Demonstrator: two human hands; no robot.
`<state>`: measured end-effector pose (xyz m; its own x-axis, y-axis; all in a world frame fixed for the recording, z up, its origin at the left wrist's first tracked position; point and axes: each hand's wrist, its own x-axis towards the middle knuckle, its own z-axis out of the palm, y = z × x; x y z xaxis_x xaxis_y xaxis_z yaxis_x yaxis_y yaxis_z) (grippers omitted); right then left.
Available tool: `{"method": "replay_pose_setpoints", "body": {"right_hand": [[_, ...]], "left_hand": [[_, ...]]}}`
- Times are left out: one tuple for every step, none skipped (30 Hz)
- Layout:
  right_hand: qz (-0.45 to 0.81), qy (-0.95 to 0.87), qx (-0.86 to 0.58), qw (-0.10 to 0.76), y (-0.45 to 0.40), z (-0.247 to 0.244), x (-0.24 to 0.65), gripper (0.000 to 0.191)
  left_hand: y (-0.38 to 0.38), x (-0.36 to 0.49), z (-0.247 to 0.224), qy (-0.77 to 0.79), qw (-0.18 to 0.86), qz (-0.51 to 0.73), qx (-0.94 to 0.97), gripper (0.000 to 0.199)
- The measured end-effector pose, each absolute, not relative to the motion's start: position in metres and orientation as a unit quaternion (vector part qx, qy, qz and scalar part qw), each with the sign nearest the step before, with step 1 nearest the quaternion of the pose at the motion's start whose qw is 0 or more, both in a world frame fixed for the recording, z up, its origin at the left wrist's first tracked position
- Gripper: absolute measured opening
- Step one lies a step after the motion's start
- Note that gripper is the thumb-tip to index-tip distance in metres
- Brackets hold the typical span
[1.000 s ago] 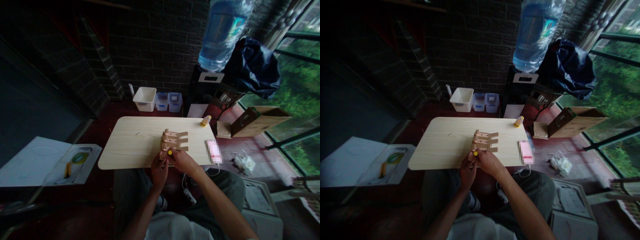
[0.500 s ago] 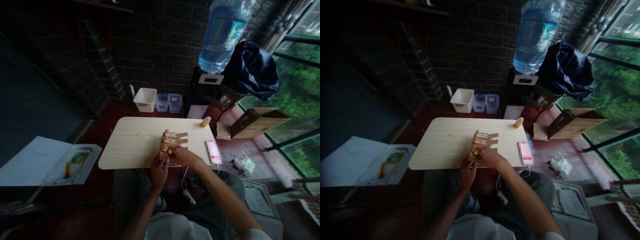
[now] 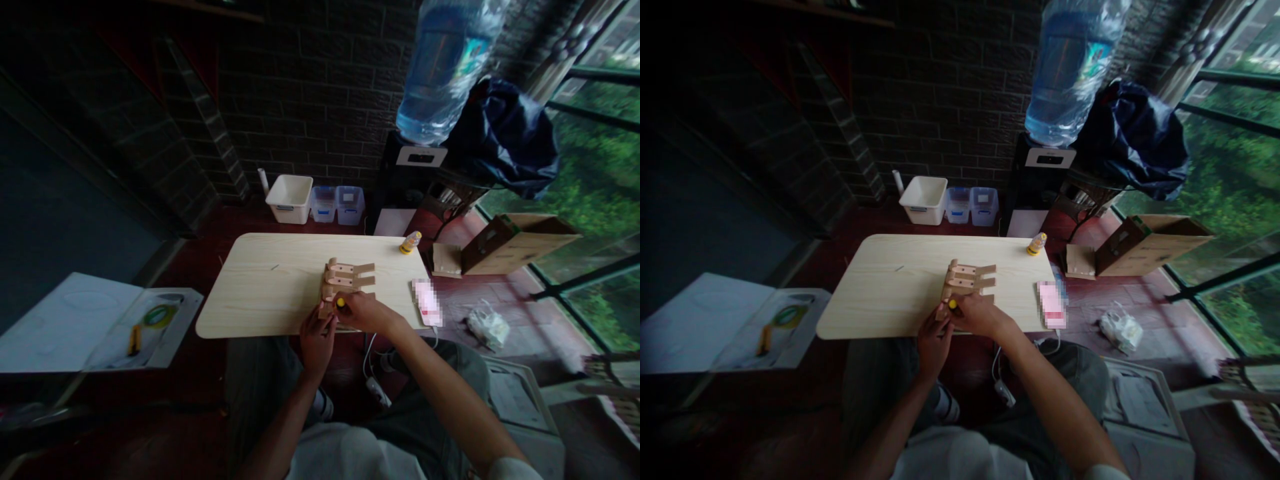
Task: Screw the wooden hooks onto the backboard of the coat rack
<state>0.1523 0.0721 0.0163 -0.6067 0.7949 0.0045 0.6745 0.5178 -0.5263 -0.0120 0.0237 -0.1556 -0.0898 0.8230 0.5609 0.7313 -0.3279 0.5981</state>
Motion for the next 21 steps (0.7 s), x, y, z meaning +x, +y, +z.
{"method": "replay_pose_setpoints", "body": {"right_hand": [[0.245,-0.862,-0.427,0.123,0.0719,0.0165,0.1521,0.009],[0.245,-0.861,-0.429,0.121,0.0717,0.0165,0.1519,0.01],[0.246,-0.859,-0.433,0.117,0.0717,0.0165,0.1516,0.01],[0.249,-0.858,-0.435,0.112,0.0718,0.0165,0.1514,0.01],[0.252,-0.857,-0.437,0.105,0.0718,0.0167,0.1512,0.011],[0.255,-0.857,-0.437,0.098,0.0718,0.0169,0.151,0.011],[0.258,-0.857,-0.437,0.094,0.0717,0.0174,0.151,0.012],[0.26,-0.857,-0.435,0.092,0.0714,0.018,0.151,0.012],[0.262,-0.857,-0.434,0.093,0.0709,0.0187,0.1511,0.012],[0.263,-0.857,-0.433,0.095,0.0703,0.0194,0.1512,0.012],[0.262,-0.857,-0.433,0.099,0.0697,0.0198,0.1514,0.013],[0.262,-0.857,-0.432,0.103,0.0691,0.02,0.1516,0.013],[0.261,-0.856,-0.433,0.107,0.0685,0.0198,0.1518,0.012],[0.26,-0.856,-0.433,0.11,0.0681,0.0193,0.1519,0.012],[0.258,-0.856,-0.433,0.112,0.0677,0.0186,0.1521,0.012],[0.257,-0.857,-0.433,0.112,0.0675,0.0178,0.1521,0.013],[0.256,-0.857,-0.433,0.111,0.0673,0.017,0.1521,0.013],[0.255,-0.858,-0.432,0.11,0.0672,0.0163,0.1519,0.013],[0.252,-0.859,-0.431,0.108,0.0671,0.0161,0.1516,0.014],[0.249,-0.86,-0.433,0.106,0.0669,0.0161,0.1511,0.014],[0.246,-0.86,-0.435,0.103,0.0667,0.0165,0.1505,0.014]], "left_hand": [[0.0237,-0.0119,-0.1555,0.578,0.051,0.46,0.672,0.019],[0.0236,-0.0118,-0.1552,0.58,0.052,0.459,0.671,0.018],[0.0235,-0.0117,-0.1545,0.581,0.053,0.459,0.67,0.018],[0.0232,-0.0115,-0.1537,0.582,0.055,0.457,0.671,0.018],[0.023,-0.0113,-0.1527,0.583,0.056,0.455,0.671,0.018],[0.0228,-0.011,-0.1516,0.584,0.055,0.453,0.671,0.018],[0.0226,-0.0107,-0.1506,0.584,0.055,0.452,0.671,0.018],[0.0226,-0.0104,-0.1497,0.584,0.054,0.452,0.672,0.017],[0.0226,-0.01,-0.1489,0.584,0.054,0.452,0.672,0.017],[0.0228,-0.0096,-0.1485,0.584,0.053,0.453,0.671,0.017],[0.023,-0.0092,-0.1482,0.586,0.051,0.454,0.67,0.016],[0.0232,-0.0089,-0.1482,0.587,0.05,0.455,0.668,0.016],[0.0234,-0.0086,-0.1484,0.588,0.048,0.457,0.666,0.016],[0.0236,-0.0084,-0.1487,0.587,0.047,0.46,0.664,0.016],[0.0238,-0.0083,-0.1491,0.586,0.047,0.463,0.664,0.016],[0.024,-0.0083,-0.1496,0.583,0.046,0.465,0.664,0.017],[0.0242,-0.0084,-0.1501,0.581,0.046,0.467,0.665,0.017],[0.0244,-0.0086,-0.1505,0.581,0.045,0.467,0.665,0.017],[0.0246,-0.0088,-0.1508,0.582,0.044,0.465,0.666,0.018],[0.0247,-0.009,-0.1511,0.583,0.043,0.462,0.667,0.018],[0.0249,-0.0091,-0.1514,0.585,0.042,0.457,0.668,0.018]]}}
